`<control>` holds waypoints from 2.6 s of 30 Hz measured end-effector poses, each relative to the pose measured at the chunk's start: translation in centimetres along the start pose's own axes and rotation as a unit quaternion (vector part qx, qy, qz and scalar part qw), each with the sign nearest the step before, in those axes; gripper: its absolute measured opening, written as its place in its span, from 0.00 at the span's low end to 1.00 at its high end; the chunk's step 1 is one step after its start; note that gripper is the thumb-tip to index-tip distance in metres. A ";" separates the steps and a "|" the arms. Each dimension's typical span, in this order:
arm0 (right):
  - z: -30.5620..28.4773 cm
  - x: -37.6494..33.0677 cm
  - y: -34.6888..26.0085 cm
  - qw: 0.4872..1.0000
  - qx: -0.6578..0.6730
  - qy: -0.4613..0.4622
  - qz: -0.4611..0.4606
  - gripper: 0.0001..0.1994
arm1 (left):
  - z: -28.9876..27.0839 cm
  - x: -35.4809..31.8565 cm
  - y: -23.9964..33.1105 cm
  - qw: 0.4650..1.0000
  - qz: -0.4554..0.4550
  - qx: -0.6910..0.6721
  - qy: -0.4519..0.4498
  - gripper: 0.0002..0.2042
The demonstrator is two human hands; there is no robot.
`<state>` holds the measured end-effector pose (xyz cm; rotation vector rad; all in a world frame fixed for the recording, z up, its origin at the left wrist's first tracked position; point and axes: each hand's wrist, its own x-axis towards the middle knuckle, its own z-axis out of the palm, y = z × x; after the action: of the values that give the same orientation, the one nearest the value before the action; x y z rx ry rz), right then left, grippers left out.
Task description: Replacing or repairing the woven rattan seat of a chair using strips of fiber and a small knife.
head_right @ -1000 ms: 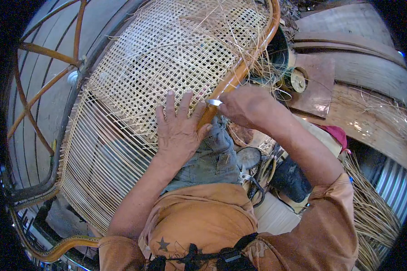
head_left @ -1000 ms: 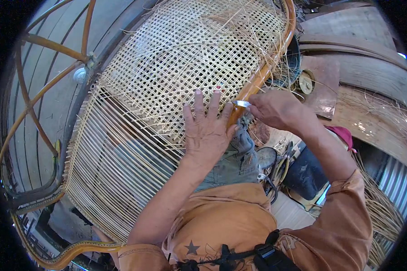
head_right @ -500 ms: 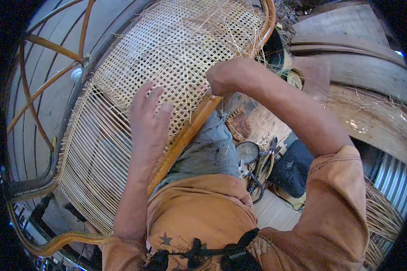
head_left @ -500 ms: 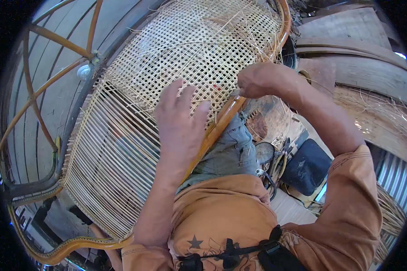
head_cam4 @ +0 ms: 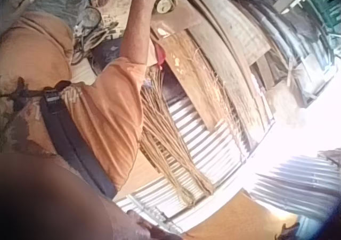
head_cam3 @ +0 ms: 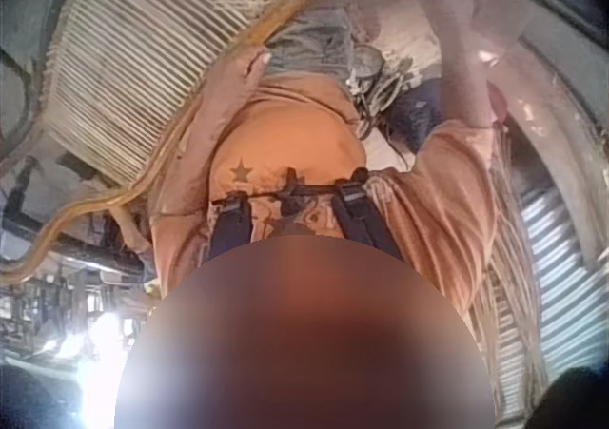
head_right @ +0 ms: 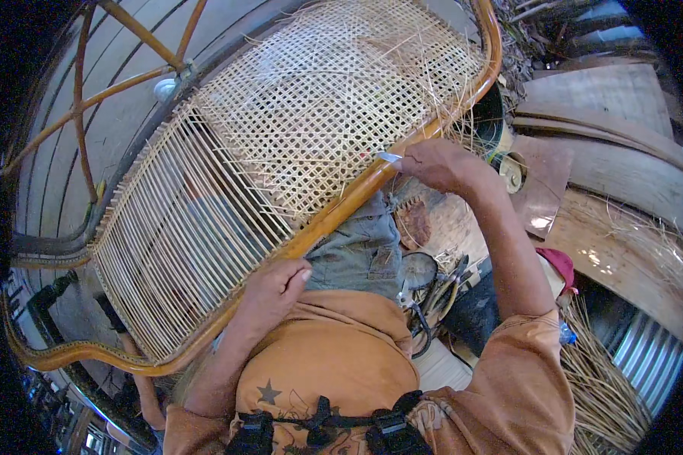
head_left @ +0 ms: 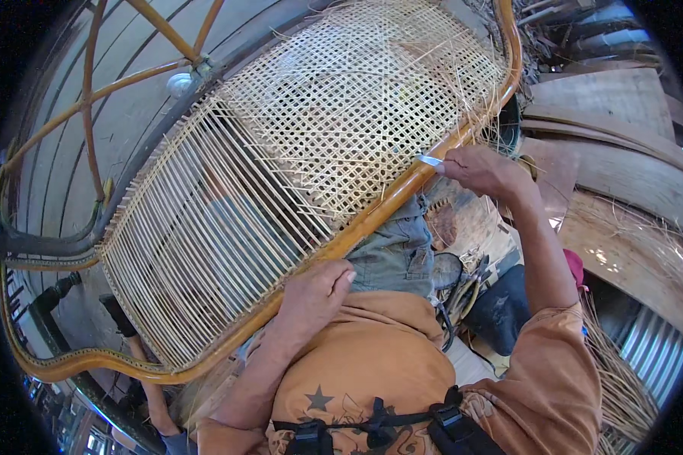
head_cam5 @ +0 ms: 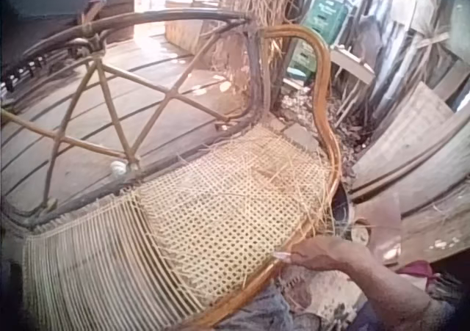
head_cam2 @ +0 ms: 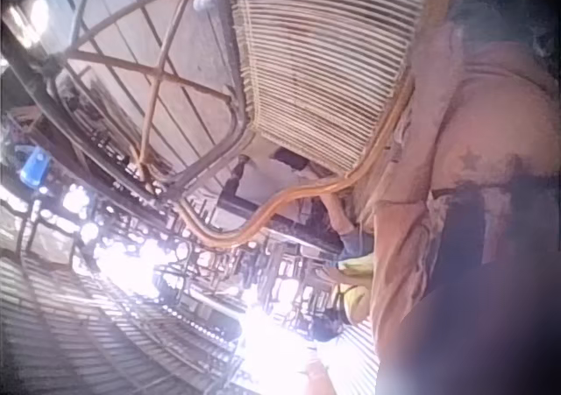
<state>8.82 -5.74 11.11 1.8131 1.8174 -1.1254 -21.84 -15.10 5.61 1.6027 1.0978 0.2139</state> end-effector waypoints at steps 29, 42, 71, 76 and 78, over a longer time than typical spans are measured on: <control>8.3 3.0 -7.8 0.894 0.296 0.313 -0.126 0.12 | -2.0 1.5 1.8 0.899 -0.136 -0.393 0.134 0.08; 5.2 10.3 -7.3 0.989 0.028 0.115 -0.092 0.09 | -12.2 7.2 0.0 0.984 -0.159 -0.079 -0.010 0.18; 8.0 4.0 -7.8 0.944 0.159 0.258 0.134 0.11 | -7.5 20.5 7.6 0.812 0.122 0.518 -0.242 0.09; 7.1 3.9 -7.7 0.947 0.187 0.215 0.146 0.12 | -6.6 21.3 8.5 0.778 0.132 0.548 -0.279 0.09; 7.0 3.9 -7.7 0.951 0.176 0.211 0.143 0.13 | -5.8 21.8 8.5 0.768 0.138 0.553 -0.293 0.09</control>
<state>-1.00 -7.16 6.09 2.5978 1.5460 -1.0586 -9.07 5.36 6.17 2.6088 0.4254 -0.8762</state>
